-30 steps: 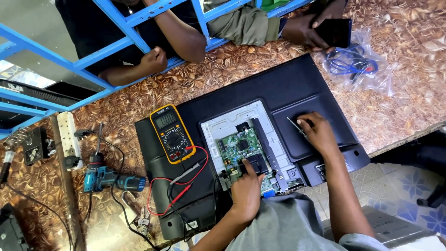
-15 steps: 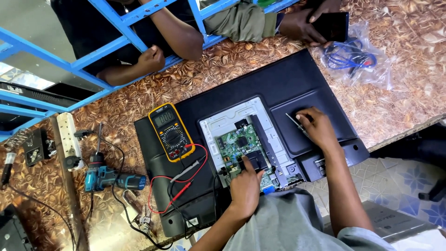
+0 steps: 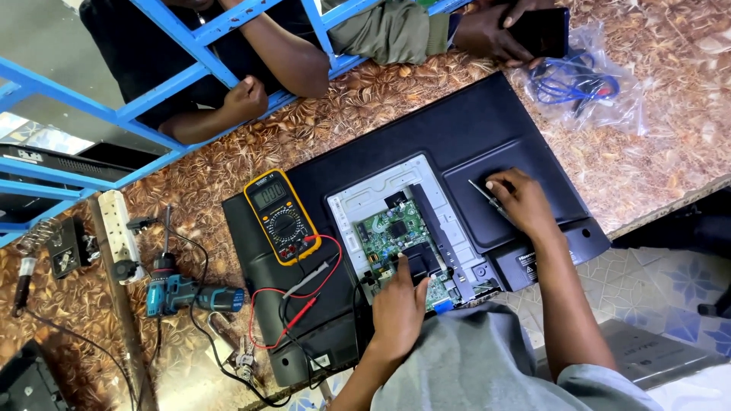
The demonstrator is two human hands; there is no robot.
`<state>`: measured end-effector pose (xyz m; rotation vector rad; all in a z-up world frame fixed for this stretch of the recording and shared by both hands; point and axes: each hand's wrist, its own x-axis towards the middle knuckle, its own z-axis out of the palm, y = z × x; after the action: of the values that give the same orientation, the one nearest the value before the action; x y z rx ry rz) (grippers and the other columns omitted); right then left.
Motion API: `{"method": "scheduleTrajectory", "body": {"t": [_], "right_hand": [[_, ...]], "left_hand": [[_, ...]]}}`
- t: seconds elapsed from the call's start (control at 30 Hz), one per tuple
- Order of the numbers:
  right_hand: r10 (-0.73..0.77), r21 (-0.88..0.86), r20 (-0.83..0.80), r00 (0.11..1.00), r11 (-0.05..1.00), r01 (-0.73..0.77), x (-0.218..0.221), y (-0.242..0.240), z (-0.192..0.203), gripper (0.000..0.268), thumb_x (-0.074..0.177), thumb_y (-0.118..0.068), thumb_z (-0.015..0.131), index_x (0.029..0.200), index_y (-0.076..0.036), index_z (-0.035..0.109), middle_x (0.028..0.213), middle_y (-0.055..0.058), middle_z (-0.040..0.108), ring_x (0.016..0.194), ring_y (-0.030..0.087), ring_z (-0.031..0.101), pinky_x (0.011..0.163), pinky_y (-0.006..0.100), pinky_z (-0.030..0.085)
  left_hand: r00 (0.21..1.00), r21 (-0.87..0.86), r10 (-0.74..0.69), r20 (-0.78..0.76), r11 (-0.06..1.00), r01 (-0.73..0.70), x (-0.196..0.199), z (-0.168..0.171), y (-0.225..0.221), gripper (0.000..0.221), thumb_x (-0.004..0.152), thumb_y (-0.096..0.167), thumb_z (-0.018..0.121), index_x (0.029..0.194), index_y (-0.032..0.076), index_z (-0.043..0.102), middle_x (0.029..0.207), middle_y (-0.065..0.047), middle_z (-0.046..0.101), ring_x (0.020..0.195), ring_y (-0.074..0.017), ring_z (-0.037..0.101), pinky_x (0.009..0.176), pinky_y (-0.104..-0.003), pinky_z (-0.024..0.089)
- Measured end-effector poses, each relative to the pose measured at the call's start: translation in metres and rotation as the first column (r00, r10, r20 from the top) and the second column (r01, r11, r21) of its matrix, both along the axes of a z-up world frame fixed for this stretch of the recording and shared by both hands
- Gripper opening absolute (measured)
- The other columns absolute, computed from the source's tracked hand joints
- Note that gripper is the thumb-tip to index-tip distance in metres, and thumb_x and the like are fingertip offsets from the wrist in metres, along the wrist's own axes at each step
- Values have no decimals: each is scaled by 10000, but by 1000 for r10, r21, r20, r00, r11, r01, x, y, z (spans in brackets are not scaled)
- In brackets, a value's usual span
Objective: Diagnosing a television circuit board by inspecting components and using a multimeter.
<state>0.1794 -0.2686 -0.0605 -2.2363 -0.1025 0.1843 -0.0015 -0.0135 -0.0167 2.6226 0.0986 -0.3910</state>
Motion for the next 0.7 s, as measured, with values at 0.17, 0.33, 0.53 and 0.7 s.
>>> {"method": "scheduleTrajectory", "body": {"t": [0.17, 0.33, 0.53, 0.7], "right_hand": [[8, -5, 11, 1000, 1000, -8, 1, -1, -2, 245, 1040, -259, 617, 1146, -74, 738, 1102, 86, 692, 965, 258, 657, 830, 380, 459], [12, 13, 14, 1000, 1000, -13, 2, -1, -4, 254, 1037, -251, 616, 1150, -61, 740, 1127, 103, 699, 1002, 265, 666, 872, 377, 467], [-1, 9, -11, 1000, 1000, 1, 0, -1, -1, 253, 1039, -257, 614, 1150, -65, 736, 1123, 96, 690, 992, 261, 653, 856, 380, 460], [15, -1, 19, 1000, 1000, -15, 1, -1, -2, 246, 1043, -250, 617, 1149, -64, 738, 1131, 100, 697, 990, 271, 661, 846, 386, 465]], "left_hand": [[943, -25, -135, 303, 988, 150, -6, 9, 11, 508, 1093, 356, 472, 1423, -29, 508, 1019, -176, 594, 946, -339, 556, 787, -460, 480], [889, -22, -268, 372, 955, 297, -12, 7, 16, 470, 1089, 325, 485, 1398, -28, 517, 1319, -196, 542, 1336, -402, 446, 1106, -521, 379], [897, -2, -337, 288, 936, 352, -14, -7, 16, 494, 1060, 304, 556, 1387, -65, 533, 1398, -226, 534, 1385, -413, 420, 1167, -535, 335], [895, 27, -370, 250, 926, 376, -15, -12, 15, 499, 1054, 298, 565, 1392, -68, 543, 1417, -253, 555, 1402, -431, 431, 1179, -556, 321]]}}
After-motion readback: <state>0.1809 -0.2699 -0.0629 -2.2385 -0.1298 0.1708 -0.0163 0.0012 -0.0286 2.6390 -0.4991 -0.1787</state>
